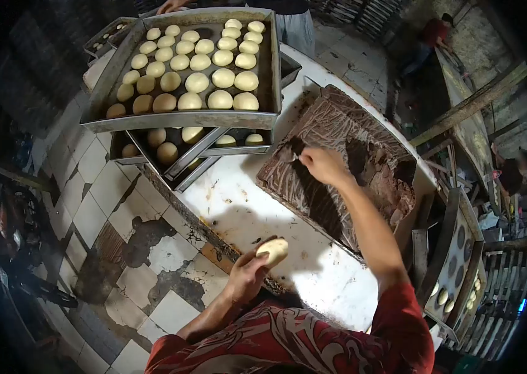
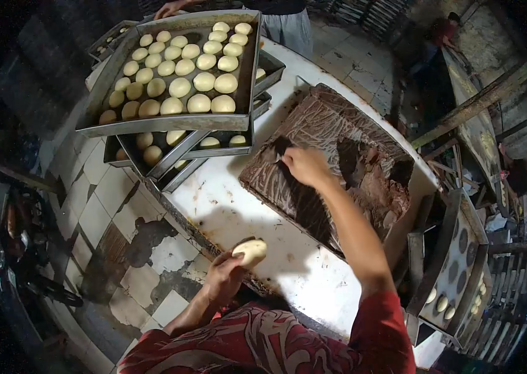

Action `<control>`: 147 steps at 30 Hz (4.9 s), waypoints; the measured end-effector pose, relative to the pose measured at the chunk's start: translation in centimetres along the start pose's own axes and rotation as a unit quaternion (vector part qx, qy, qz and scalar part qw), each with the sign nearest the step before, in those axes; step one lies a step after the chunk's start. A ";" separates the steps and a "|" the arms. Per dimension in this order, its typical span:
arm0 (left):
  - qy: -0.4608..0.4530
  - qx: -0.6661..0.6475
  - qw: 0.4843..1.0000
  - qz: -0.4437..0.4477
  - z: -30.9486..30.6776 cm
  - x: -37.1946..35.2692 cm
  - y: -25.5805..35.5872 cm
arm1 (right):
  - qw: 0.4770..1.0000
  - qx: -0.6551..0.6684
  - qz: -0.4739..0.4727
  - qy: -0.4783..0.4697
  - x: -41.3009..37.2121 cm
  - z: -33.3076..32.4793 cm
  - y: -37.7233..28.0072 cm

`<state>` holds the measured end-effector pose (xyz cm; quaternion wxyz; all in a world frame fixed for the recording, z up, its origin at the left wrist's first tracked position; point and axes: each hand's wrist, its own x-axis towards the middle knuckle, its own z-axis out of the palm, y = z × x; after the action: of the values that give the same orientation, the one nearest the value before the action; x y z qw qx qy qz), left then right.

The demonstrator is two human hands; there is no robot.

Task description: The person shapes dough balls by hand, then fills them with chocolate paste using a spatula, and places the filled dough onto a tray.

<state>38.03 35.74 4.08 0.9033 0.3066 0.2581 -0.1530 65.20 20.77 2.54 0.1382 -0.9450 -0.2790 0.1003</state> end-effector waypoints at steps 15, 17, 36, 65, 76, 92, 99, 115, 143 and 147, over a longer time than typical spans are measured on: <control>-0.197 -0.266 0.944 0.011 8.1 0.3 -5.1 | 0.909 0.108 -0.081 0.395 -28.0 6.2 1.0; -0.171 -0.185 0.957 0.145 8.0 -1.4 -6.9 | 0.906 0.135 0.040 0.399 -31.8 7.0 2.7; -0.186 0.147 0.970 -0.054 6.4 -10.3 -24.5 | 0.871 0.469 -0.035 0.139 -47.5 5.2 -3.1; -0.431 0.621 0.547 0.360 30.3 -7.5 -73.2 | 0.790 0.138 0.352 0.482 -92.2 12.0 26.1; -0.219 0.672 0.600 0.375 22.3 -11.7 -57.3 | 0.919 0.055 0.074 0.384 -89.1 11.3 28.4; -0.353 0.559 0.737 0.140 18.3 -8.0 -45.0 | 0.861 0.336 0.363 -0.119 -84.3 1.9 24.1; -0.461 0.509 0.718 0.114 19.9 -7.8 -45.4 | 0.908 0.073 0.111 0.398 -67.2 -19.5 22.4; -0.316 0.298 0.893 0.115 22.2 -10.7 -55.7 | 0.784 0.106 0.517 0.328 -72.7 -14.3 67.8; -0.178 -0.008 0.947 0.268 5.8 -21.7 -48.3 | 0.846 0.163 -0.364 0.354 -63.2 4.7 -3.4; -0.024 -0.070 0.979 0.192 7.1 -21.1 -41.4 | 0.826 0.406 0.043 0.389 -53.0 7.2 -2.1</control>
<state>5.39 2.08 1.06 0.9411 0.2826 0.1827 0.0340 18.55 -5.43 2.36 0.6019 -0.7754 -0.0958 -0.1652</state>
